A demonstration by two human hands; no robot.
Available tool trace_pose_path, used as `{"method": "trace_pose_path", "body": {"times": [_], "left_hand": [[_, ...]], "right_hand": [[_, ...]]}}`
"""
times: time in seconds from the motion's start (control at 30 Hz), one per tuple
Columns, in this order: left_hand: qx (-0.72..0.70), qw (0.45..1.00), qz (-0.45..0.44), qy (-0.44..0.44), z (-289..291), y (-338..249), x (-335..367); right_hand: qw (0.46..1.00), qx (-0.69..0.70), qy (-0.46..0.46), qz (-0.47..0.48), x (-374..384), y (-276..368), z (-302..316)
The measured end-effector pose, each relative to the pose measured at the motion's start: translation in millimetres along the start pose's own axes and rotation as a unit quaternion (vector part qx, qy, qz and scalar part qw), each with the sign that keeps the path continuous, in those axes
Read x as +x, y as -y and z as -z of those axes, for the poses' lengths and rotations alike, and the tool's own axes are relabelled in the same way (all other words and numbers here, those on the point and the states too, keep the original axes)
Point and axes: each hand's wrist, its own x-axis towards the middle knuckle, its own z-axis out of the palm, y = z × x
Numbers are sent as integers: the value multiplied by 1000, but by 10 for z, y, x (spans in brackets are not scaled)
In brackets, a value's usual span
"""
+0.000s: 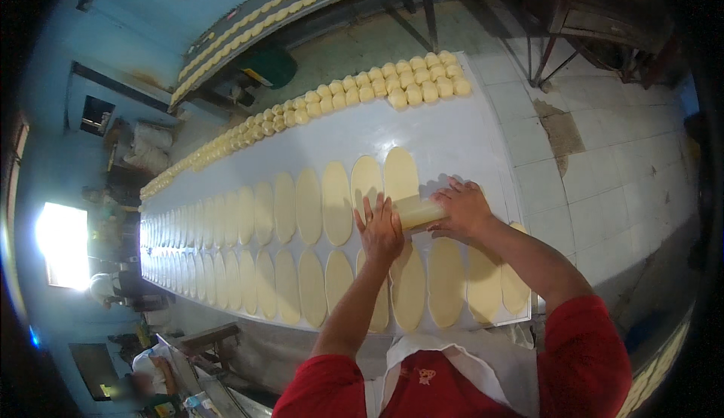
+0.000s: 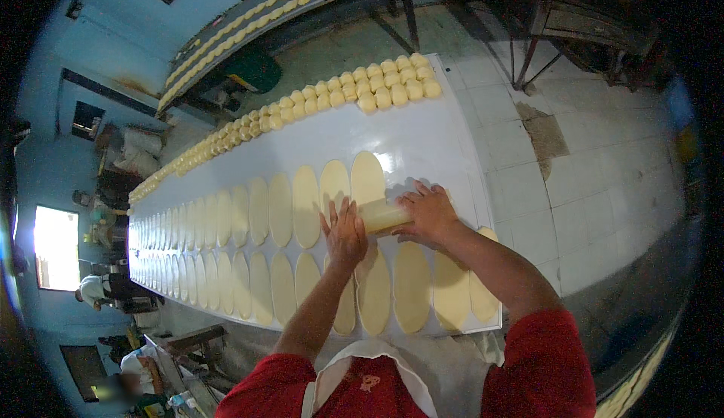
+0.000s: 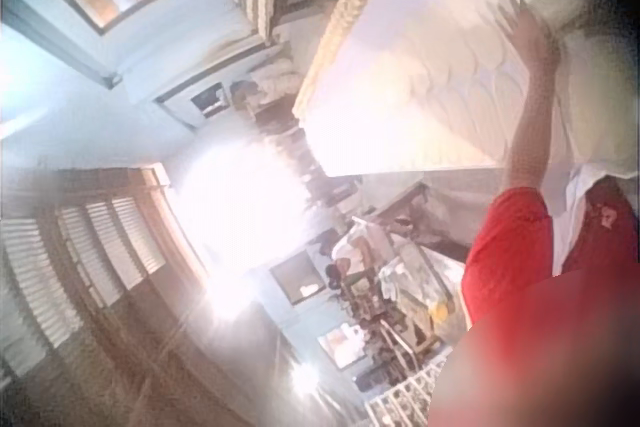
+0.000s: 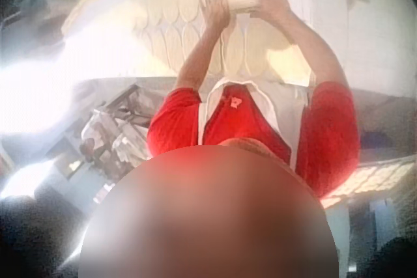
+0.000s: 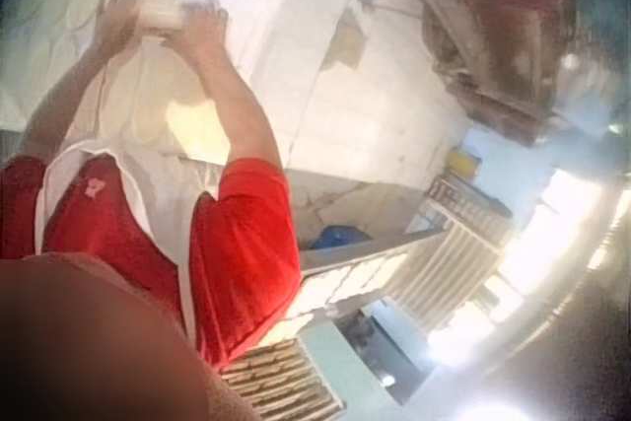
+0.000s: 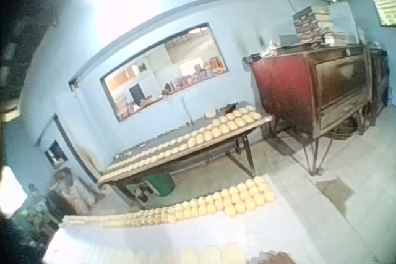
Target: The person rolls out small dough balls into oval shapes using a rolling pin on a large metal table. They then retrieve a bowl of sesame seeds and sprinkle them over the flattened dough pieces.
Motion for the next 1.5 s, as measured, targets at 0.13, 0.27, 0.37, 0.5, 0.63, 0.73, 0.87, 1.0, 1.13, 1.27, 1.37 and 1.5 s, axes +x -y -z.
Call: {"method": "trace_pose_path", "body": {"times": [0.13, 0.27, 0.37, 0.5, 0.63, 0.73, 0.87, 1.0, 1.13, 1.27, 1.37, 1.5], "left_hand": [[4, 1000, 11, 1, 208, -264, -689], [-38, 997, 53, 51, 513, -291, -665], [-125, 988, 46, -75, 576, -180, -201], [-183, 976, 25, -113, 336, -54, 801], [-176, 984, -12, -24, -28, -35, 1968], [-125, 991, -51, -14, -343, -31, 2674], [-132, 982, -112, 71, -594, 112, 3200], [-173, 980, -86, 50, -523, 220, 3095], [-109, 993, -7, -53, -180, 281, 2402], [-308, 946, 106, 4, 113, 321, 1759], [-506, 833, 174, 144, 64, 45, 1462], [-382, 866, 173, 272, -85, -521, 1300]], "right_hand": [[991, 24, 132, 27, -245, -48, 129], [983, 57, 170, 26, -249, -233, 252], [986, 101, 98, -85, -175, -457, 316], [963, 111, 54, -241, -47, -698, 375], [949, 97, 30, -299, 23, -733, 382], [945, 67, 19, -319, 66, -691, 359], [938, 54, 4, -341, 129, -681, 333], [939, 62, -10, -337, 121, -711, 332], [932, 37, 25, -359, 112, -710, 326], [940, -67, 39, -333, 267, -741, 306], [962, 46, 45, -264, 379, -833, 298], [953, 107, 52, -278, 192, -1012, 331]]}}
